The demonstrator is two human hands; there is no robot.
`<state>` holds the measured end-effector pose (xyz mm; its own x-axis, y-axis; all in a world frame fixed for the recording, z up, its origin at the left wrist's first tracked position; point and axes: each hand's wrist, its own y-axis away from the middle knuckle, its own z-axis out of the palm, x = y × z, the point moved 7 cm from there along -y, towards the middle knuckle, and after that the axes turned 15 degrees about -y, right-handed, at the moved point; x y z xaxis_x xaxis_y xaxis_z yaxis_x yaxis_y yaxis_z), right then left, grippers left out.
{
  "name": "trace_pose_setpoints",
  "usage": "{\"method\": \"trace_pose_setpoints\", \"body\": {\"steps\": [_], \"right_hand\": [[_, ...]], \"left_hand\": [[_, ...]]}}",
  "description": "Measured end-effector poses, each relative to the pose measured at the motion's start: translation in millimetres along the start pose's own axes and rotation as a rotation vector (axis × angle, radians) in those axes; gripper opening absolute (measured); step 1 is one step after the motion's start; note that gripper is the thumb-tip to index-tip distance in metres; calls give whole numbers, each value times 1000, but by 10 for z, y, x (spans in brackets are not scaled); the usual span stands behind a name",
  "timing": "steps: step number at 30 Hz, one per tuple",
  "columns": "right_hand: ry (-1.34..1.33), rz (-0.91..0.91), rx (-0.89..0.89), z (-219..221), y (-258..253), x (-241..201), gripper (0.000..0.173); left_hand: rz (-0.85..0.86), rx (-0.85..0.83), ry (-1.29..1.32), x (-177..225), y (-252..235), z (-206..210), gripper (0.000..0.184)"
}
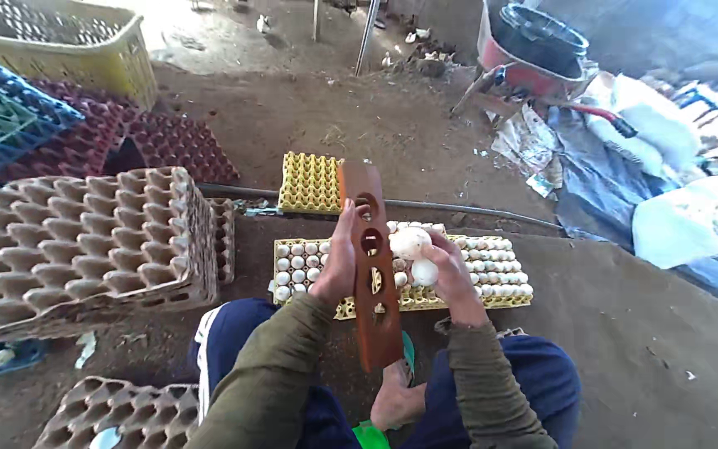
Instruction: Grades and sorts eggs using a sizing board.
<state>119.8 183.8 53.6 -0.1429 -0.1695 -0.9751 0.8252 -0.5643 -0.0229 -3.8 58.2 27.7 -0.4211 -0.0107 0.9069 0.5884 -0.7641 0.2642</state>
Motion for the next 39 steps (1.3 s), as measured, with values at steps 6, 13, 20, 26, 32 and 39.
{"method": "trace_pose_setpoints", "body": {"steps": [6,13,20,26,32,39], "right_hand": [[742,-170,11,182,192,-504,47],[998,-101,-15,326,377,-624,49],[1139,-149,13,334,506,-690,55],[1026,-443,133,154,837,-857,50],[629,-603,228,-161,1295,-1110,51],[-806,-129,-112,-360,1528,-575,69]], "left_hand": [[16,-25,31,-105,81,283,86],[75,-42,5,-95,169,438,80],[142,-106,-10,-131,162,575,87],[146,-165,-4,-134,174,772,88],[163,-195,64,-108,62,822,88],[201,-210,66,-92,-65,866,94]]}}
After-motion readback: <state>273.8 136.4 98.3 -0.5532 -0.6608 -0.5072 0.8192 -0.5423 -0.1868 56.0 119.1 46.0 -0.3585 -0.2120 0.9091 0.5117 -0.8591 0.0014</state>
